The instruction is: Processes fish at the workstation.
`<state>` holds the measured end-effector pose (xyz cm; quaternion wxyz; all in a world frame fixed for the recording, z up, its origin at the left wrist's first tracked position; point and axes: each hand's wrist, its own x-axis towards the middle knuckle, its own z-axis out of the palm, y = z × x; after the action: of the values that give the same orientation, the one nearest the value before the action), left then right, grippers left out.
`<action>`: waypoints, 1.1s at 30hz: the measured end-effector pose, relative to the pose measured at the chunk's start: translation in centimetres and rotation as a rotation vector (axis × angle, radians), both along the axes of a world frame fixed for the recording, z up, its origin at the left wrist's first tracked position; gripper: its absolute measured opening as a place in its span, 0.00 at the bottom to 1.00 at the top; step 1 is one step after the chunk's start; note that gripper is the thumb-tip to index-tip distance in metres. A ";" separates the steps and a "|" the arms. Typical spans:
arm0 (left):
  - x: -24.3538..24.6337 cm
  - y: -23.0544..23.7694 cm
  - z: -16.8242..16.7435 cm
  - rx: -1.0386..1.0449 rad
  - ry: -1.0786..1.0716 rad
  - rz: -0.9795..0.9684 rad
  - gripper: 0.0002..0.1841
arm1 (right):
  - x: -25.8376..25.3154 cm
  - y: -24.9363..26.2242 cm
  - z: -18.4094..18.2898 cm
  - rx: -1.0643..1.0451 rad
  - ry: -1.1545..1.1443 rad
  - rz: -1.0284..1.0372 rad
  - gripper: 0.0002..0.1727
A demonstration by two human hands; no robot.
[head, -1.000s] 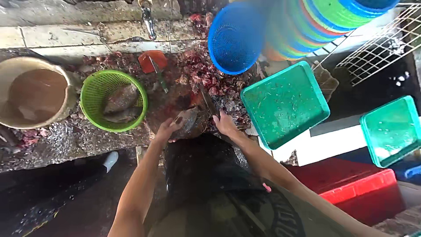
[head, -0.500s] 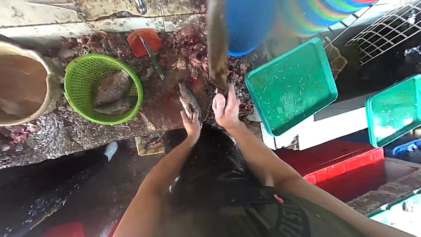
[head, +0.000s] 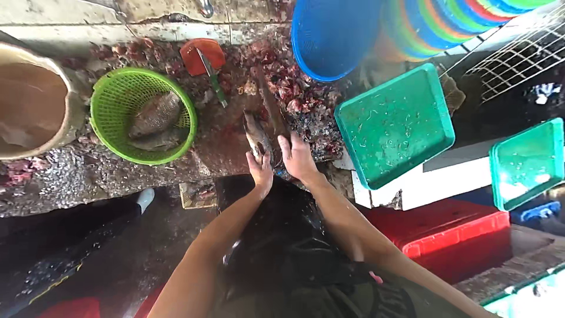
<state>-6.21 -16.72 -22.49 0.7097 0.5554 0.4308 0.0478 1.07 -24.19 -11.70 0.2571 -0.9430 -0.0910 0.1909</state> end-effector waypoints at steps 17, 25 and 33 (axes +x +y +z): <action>-5.0 9.7 1.0 0.127 0.178 -0.201 0.31 | 0.8 -3.9 -5.6 -0.253 0.341 -0.075 0.39; -0.5 12.2 0.5 0.289 0.286 0.242 0.57 | 1.9 -3.9 -5.3 -0.248 0.301 -0.066 0.40; 7.2 9.0 -1.3 0.247 -0.042 0.208 0.45 | 3.4 -2.1 2.3 0.617 -0.234 -0.081 0.26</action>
<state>0.94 -7.72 -23.76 0.6362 0.5896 0.4618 0.1853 4.48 -26.33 -9.39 0.5258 -0.8390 -0.1359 0.0345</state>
